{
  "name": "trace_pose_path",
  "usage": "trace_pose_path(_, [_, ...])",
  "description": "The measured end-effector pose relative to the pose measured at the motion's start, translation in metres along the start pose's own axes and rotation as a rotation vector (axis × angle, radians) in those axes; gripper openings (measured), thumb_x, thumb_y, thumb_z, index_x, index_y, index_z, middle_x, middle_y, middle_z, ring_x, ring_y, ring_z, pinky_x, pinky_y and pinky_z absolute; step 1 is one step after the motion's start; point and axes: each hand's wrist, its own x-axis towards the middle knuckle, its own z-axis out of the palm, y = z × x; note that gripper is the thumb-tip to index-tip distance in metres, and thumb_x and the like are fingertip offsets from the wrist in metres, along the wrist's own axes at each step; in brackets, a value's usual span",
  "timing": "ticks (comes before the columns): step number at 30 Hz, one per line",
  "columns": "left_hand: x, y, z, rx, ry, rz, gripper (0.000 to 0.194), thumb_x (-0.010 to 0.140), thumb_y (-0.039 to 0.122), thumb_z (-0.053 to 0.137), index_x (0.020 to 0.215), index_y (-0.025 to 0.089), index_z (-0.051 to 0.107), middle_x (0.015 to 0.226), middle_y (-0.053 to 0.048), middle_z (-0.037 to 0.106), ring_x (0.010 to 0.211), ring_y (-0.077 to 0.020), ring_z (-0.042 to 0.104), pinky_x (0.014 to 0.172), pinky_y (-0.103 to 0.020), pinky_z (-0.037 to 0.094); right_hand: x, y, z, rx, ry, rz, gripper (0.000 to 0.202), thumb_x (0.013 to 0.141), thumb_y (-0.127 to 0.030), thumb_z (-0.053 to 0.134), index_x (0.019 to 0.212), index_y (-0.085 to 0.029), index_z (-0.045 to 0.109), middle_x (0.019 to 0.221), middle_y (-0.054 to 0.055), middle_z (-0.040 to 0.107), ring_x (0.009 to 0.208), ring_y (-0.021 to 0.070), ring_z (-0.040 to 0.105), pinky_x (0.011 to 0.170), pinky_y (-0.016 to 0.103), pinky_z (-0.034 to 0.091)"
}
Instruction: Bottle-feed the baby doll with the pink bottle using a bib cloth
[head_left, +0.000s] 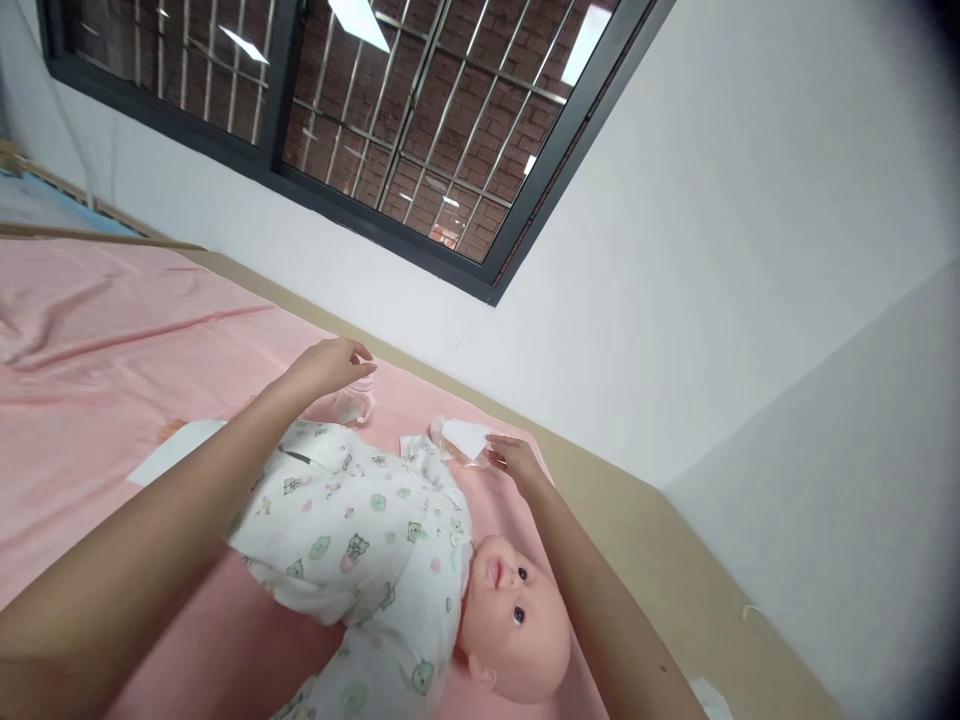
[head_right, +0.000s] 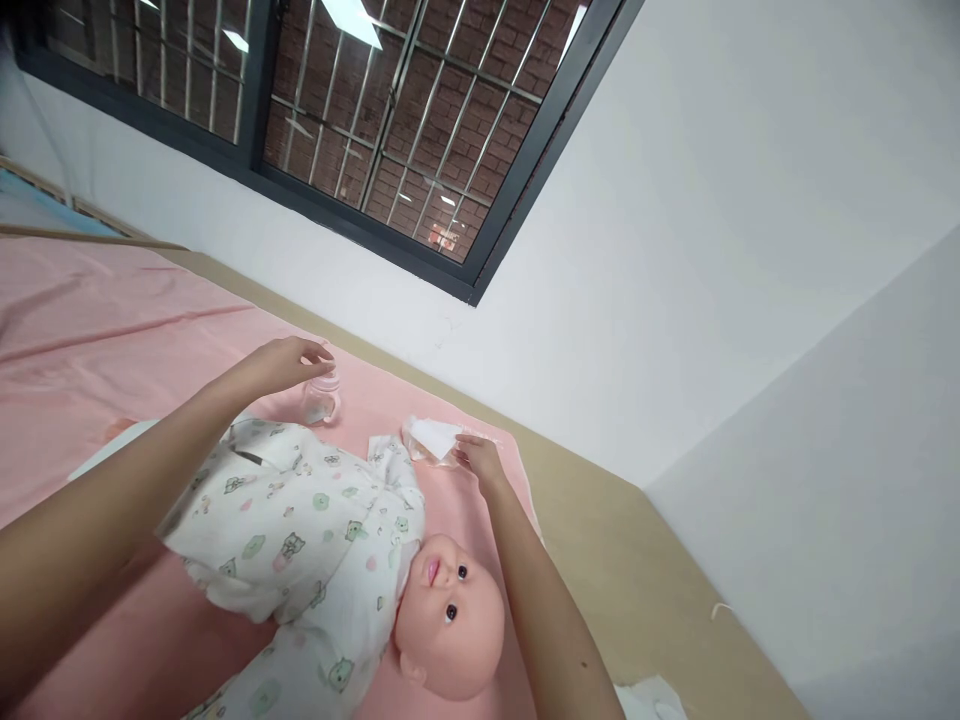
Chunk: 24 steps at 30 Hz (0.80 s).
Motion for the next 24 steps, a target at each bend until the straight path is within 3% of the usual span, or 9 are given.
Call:
trace_pose_path(11, [-0.002, 0.003, -0.003, -0.007, -0.003, 0.007, 0.040, 0.081, 0.046, 0.051, 0.109, 0.022, 0.067, 0.114, -0.003, 0.069, 0.101, -0.0240, 0.063, 0.079, -0.028, 0.046, -0.008, 0.018, -0.007, 0.089, 0.069, -0.034, 0.017, 0.064, -0.015, 0.063, 0.079, -0.013, 0.072, 0.083, 0.007, 0.072, 0.071, 0.0134, 0.064, 0.075, 0.027, 0.054])
trace_pose_path(17, [-0.002, 0.003, -0.007, -0.031, -0.009, -0.002, 0.040, 0.081, 0.045, 0.051, 0.109, 0.021, 0.068, 0.112, -0.003, 0.069, 0.098, -0.0229, 0.063, 0.080, -0.028, 0.046, -0.024, 0.027, -0.020, 0.089, 0.081, -0.057, 0.021, 0.065, -0.020, 0.064, 0.083, -0.015, 0.072, 0.106, 0.009, 0.070, 0.076, 0.0133, 0.066, 0.079, 0.028, 0.054])
trace_pose_path(24, [-0.002, 0.000, -0.010, -0.046, -0.007, 0.006, 0.041, 0.079, 0.043, 0.053, 0.111, 0.021, 0.067, 0.111, -0.003, 0.069, 0.101, -0.0239, 0.063, 0.081, -0.028, 0.047, -0.042, 0.064, -0.033, 0.277, 0.081, -0.128, 0.027, 0.060, -0.025, 0.069, 0.086, -0.017, 0.072, 0.105, 0.007, 0.070, 0.078, 0.0127, 0.065, 0.083, 0.027, 0.054])
